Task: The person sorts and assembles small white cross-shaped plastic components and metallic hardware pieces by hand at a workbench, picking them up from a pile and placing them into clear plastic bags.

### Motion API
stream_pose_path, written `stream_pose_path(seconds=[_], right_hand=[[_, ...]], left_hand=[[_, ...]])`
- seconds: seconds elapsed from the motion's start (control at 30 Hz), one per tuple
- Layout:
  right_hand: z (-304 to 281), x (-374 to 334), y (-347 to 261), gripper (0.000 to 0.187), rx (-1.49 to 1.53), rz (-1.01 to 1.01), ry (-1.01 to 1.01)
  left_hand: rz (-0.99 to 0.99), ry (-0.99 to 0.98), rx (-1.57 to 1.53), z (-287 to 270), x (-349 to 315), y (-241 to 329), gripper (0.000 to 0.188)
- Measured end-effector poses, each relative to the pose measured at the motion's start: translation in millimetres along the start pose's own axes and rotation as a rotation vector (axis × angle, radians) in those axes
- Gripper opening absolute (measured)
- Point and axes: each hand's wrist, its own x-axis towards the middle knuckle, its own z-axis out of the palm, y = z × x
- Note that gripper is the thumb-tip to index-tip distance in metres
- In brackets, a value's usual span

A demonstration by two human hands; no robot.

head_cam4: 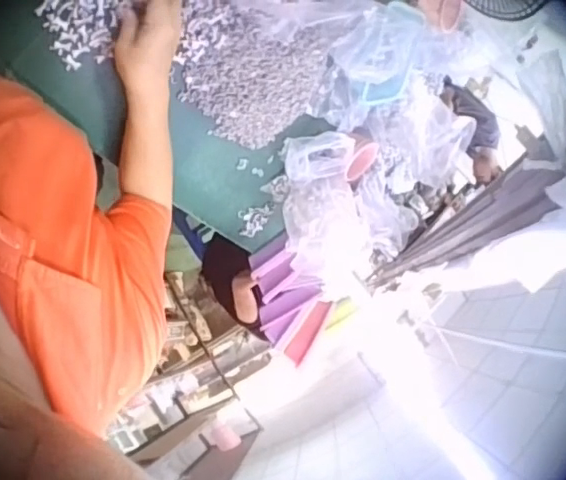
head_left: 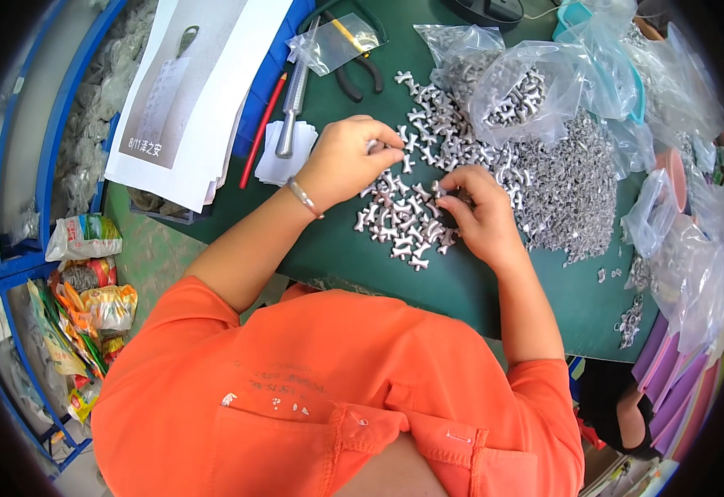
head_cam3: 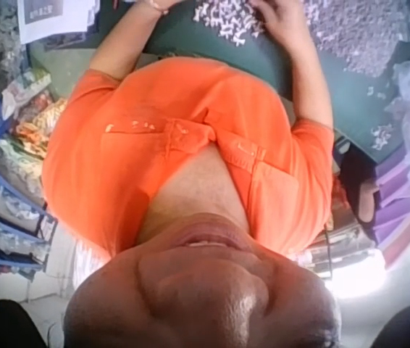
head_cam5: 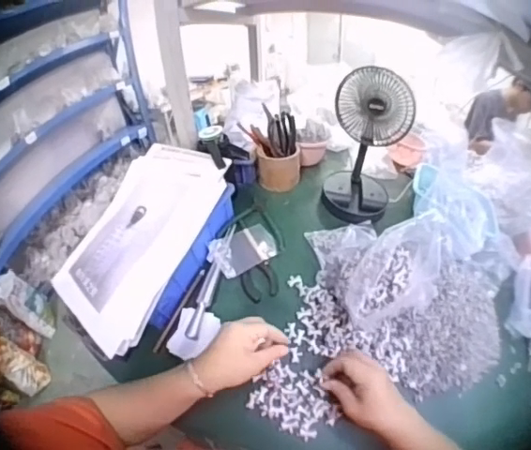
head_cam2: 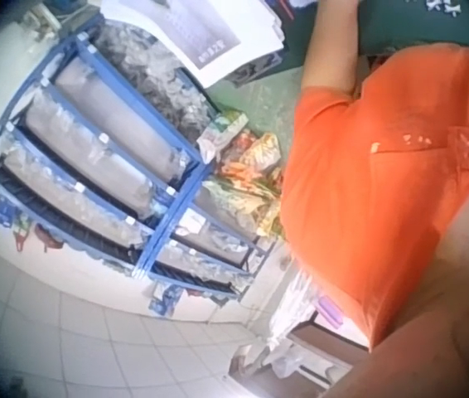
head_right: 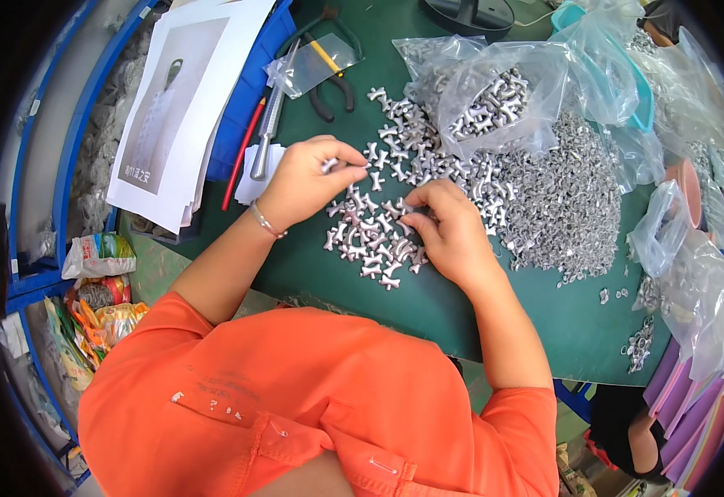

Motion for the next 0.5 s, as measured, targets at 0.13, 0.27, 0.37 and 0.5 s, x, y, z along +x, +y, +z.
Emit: stream_pose_path(seconds=[0.13,0.27,0.37,0.5], right_hand=[[-3.9,-17.5,5.4,0.027,1.126,0.366,-0.032],[-5.5,-22.8,6.7,0.033,1.528,0.375,-0.106],[-0.5,-25.5,11.0,0.028,1.773,0.446,-0.104],[5.3,-24.2,16.4,0.027,1.891,0.485,-0.101]], left_hand=[[0.060,-0.148,0.417,12.3,5.8,-3.3,0.021],[0.131,-0.132,0.360,16.9,7.5,-2.1,0.019],[0.032,-0.172,0.069,15.2,2.3,6.9,0.015],[-0.330,-0.231,-0.714,11.4,-12.6,16.2,0.008]])
